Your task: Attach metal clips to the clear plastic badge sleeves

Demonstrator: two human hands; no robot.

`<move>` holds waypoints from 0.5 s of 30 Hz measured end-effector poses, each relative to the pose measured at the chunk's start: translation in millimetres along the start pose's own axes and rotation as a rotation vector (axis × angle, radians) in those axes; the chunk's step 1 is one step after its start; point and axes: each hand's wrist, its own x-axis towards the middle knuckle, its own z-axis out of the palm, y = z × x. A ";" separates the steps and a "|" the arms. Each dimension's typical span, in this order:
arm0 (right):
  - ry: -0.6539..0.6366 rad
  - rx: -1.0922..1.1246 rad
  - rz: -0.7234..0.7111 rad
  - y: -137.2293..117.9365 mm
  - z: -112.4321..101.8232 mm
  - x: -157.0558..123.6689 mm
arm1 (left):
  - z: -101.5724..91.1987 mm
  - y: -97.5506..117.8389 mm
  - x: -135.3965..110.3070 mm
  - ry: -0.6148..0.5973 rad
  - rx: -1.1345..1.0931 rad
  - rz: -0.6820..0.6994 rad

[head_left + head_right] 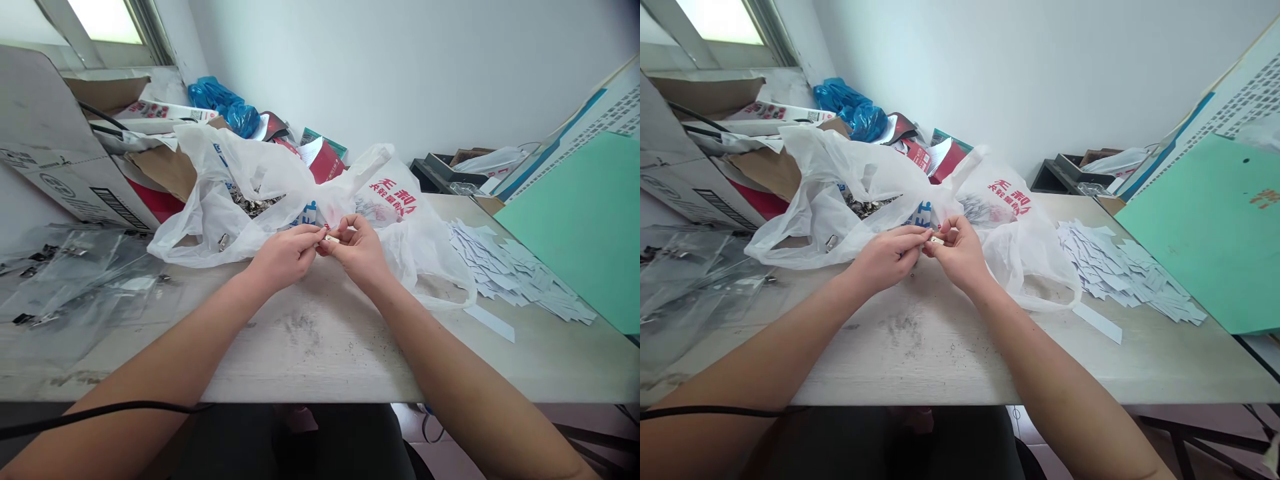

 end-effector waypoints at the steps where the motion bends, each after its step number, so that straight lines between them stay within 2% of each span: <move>1: -0.003 0.003 0.006 -1.1 0.2 -1.1 | 0.2 -0.3 -0.1 0.003 -0.007 -0.004; 7: -0.047 0.040 -0.058 -15.0 -0.3 -8.0 | -10.1 5.8 1.4 0.060 -0.195 0.033; 12: -0.132 -0.055 -0.119 -19.6 -1.2 -9.8 | -24.1 15.8 -0.2 -0.008 -0.313 0.003; 15: -0.101 -0.172 -0.206 -16.8 -1.6 -10.8 | -23.2 13.4 0.5 0.072 -0.290 -0.036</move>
